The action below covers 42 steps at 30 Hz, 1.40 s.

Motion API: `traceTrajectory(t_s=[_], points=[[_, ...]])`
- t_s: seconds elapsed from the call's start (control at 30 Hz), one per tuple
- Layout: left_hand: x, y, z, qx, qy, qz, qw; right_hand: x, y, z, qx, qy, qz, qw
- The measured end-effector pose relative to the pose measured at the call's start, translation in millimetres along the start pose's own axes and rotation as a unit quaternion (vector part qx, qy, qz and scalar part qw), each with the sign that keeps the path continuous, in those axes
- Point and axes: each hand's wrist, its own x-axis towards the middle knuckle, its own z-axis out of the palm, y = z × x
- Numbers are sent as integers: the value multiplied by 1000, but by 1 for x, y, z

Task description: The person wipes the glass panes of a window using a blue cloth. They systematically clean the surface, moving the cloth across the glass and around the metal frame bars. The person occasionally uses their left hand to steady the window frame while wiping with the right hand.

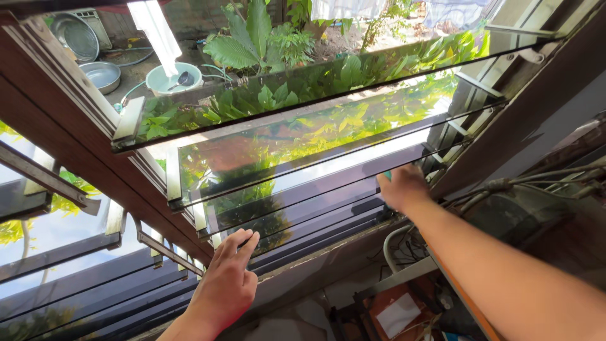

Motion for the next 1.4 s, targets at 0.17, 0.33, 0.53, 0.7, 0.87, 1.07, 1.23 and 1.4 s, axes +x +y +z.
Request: traceTrajectory(t_s=[0.17, 0.33, 0.53, 0.7, 0.87, 1.07, 1.23, 1.4], points=[[0, 2, -5, -11, -13, -18, 1000, 19, 16, -12, -37, -69, 8, 997], [1, 5, -8, -14, -29, -31, 999, 54, 23, -15, 6, -44, 11, 999], [1, 3, -8, -13, -33, -27, 999, 29, 7, -19, 12, -28, -57, 998], [1, 3, -7, -15, -33, -28, 999, 47, 20, -46, -26, -67, 24, 997], [1, 0, -7, -5, -33, -17, 999, 57, 21, -38, -30, -42, -38, 998], [3, 0, -5, 2, -30, -13, 999, 44, 35, -20, -40, -33, -12, 999], [0, 0, -6, -2, -32, -14, 999, 52, 33, -31, -90, -1, -23, 996], [1, 1, -6, 0, -25, -11, 1000, 50, 4, -24, -3, 33, -123, 992]])
